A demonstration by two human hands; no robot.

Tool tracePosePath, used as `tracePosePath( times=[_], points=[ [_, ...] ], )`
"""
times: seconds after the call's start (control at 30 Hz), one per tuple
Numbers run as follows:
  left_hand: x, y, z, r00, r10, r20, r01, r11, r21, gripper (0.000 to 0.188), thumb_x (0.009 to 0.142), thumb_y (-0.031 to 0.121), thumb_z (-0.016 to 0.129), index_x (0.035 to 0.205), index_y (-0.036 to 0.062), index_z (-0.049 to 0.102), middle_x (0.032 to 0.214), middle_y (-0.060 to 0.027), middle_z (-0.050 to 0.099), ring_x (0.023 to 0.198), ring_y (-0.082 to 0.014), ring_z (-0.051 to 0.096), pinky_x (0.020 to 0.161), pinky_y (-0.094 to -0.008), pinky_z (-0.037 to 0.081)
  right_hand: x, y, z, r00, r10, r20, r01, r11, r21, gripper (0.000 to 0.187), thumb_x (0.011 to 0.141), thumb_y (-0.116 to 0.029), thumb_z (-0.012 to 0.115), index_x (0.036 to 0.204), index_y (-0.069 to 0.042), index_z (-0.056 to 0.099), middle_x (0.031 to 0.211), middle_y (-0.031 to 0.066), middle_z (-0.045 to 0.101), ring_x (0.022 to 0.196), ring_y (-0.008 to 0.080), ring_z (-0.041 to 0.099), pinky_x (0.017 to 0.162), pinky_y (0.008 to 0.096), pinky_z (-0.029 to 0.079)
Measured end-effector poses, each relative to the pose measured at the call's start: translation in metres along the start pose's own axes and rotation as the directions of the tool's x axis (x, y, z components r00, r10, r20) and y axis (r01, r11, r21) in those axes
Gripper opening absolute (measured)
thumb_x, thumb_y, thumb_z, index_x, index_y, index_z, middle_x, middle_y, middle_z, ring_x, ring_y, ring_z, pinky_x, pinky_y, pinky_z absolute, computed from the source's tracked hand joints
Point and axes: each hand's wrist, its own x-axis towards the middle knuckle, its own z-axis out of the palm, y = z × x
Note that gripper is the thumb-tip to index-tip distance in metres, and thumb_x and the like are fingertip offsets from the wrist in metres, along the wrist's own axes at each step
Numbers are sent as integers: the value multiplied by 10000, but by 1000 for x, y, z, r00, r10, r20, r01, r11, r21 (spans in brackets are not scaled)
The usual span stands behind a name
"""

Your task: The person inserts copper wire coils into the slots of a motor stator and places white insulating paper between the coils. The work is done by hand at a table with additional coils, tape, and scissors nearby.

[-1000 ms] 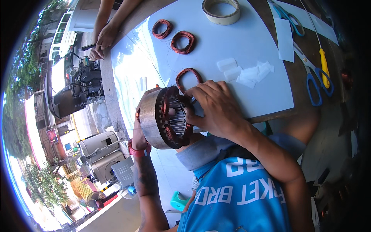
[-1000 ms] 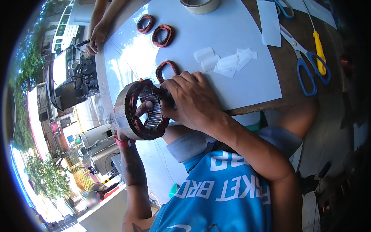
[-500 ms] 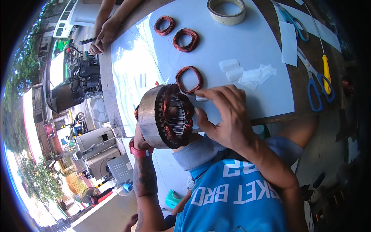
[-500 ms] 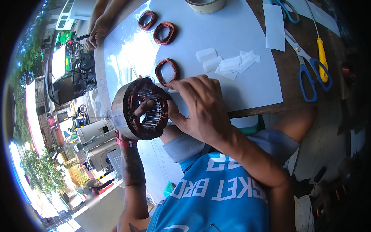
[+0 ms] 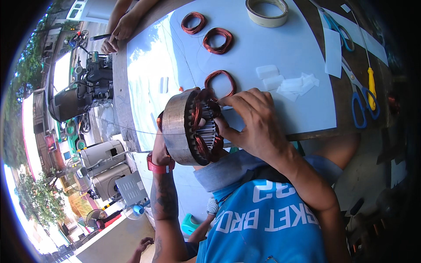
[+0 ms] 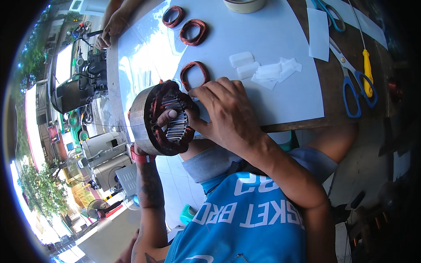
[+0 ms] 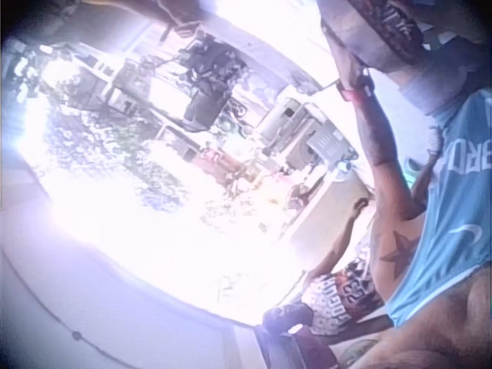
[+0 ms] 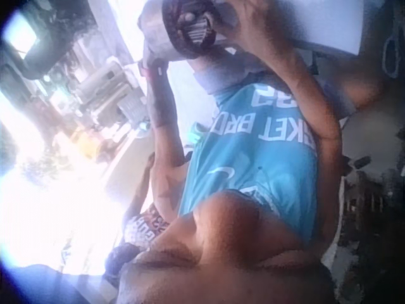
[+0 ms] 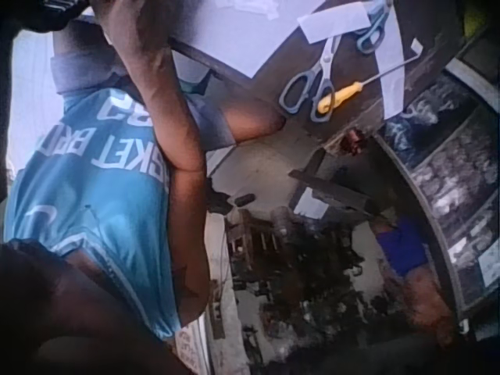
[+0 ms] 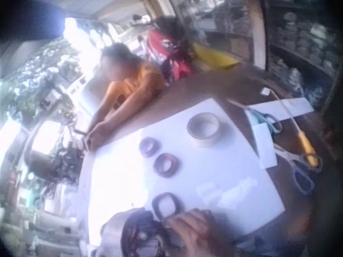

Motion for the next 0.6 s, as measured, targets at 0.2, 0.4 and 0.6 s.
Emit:
tracePosePath(
  times=[0.2, 0.4, 0.6],
  points=[
    [4, 1, -6, 999, -29, 20, 30, 999, -16, 689, 884, 212, 897, 1472, 21, 594, 1262, -97, 743, 1156, -211, 717, 995, -370, 586, 7, -8, -3, 1000, 5, 20, -4, 999, -52, 464, 794, -253, 863, 1156, -25, 684, 1073, 116, 678, 1024, 267, 630, 940, 400, 464],
    [7, 1, -5, 986, 160, 44, -161, 987, 27, 735, 870, 182, 906, 1505, 20, 575, 1315, -93, 722, 1163, -204, 714, 1000, -367, 578, 6, -7, 1, 996, 78, 39, -79, 997, 23, 472, 798, -246, 865, 1159, -20, 662, 1092, 129, 674, 1035, 283, 636, 957, 422, 471],
    [8, 9, -3, 1000, -7, 22, 10, 994, -106, 708, 851, 207, 924, 1463, 26, 616, 1297, -91, 732, 1139, -191, 719, 985, -345, 580, -4, 4, 2, 998, 46, -45, -40, 993, 110, 440, 870, -257, 843, 1189, -1, 682, 1120, 146, 696, 1048, 297, 651, 955, 433, 483]
  ],
)
